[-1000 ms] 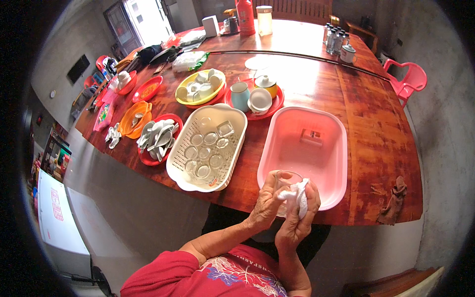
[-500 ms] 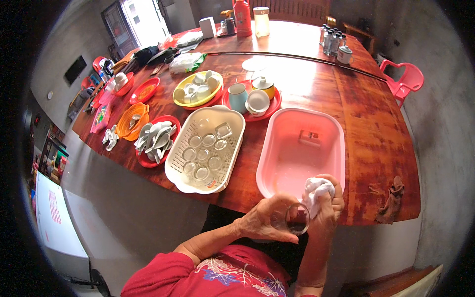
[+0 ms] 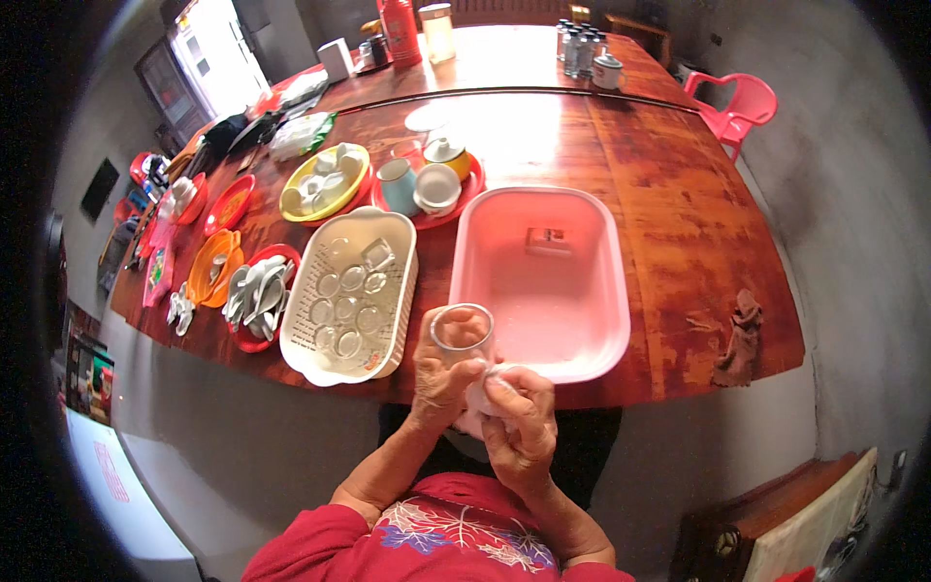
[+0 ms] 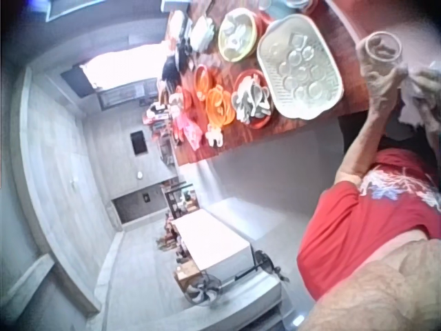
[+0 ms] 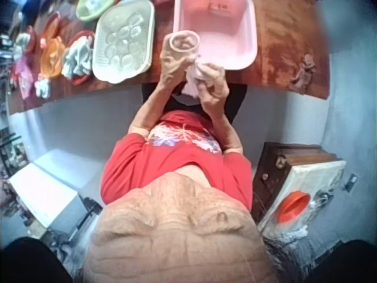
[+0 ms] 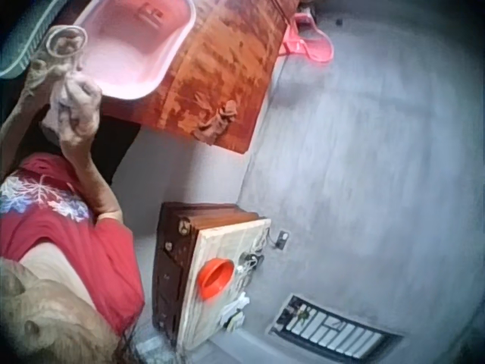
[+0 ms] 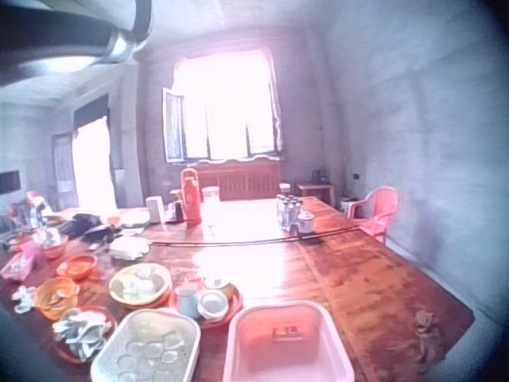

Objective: The person dries multiple small clear glasses and a small bottle with a white cloth. Each item is wiped inside and out, then placed into a white plastic dish rack on the table.

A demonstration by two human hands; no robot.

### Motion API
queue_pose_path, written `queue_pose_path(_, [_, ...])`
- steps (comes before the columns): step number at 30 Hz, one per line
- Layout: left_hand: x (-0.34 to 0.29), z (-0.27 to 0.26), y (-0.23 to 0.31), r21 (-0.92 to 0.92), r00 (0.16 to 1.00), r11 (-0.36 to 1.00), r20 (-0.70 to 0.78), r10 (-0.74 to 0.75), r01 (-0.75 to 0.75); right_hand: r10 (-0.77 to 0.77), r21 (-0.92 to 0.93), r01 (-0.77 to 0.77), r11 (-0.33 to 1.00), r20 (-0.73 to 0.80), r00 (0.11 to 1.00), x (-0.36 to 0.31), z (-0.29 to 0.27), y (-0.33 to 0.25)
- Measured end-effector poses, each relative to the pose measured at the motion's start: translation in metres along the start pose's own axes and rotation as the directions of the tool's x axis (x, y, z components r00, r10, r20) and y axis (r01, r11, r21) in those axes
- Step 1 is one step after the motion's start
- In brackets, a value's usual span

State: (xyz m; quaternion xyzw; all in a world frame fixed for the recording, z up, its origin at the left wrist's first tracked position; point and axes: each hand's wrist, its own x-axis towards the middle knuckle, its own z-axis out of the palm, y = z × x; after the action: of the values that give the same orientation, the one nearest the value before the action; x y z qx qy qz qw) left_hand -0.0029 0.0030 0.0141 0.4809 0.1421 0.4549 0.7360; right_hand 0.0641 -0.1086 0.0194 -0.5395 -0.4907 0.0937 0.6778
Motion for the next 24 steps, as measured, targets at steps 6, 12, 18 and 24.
queue_pose_path(6, [-0.006, -0.011, -0.004, 0.189, 0.987, 0.978, 0.149, 0.058, -0.086, -0.135, -0.063, 0.128, 0.990, -0.117, 0.984, 0.032, -0.028, -0.023])
queue_pose_path(12, [-0.012, -0.012, -0.009, 0.300, 0.950, 0.924, 0.268, 0.158, -0.238, -0.112, -0.218, 0.154, 0.964, 0.194, 0.975, 0.034, -0.034, -0.021])
queue_pose_path(18, [-0.013, -0.008, 0.001, 0.201, 0.930, 0.977, 0.367, -0.002, -0.077, -0.040, -0.203, 0.061, 0.977, 0.106, 0.994, 0.047, -0.050, -0.013])
queue_pose_path(24, [-0.012, -0.006, 0.014, 0.342, 0.892, 0.940, 0.430, -0.142, -0.015, 0.006, -0.194, 0.061, 0.979, 0.330, 0.944, 0.048, -0.048, -0.010])
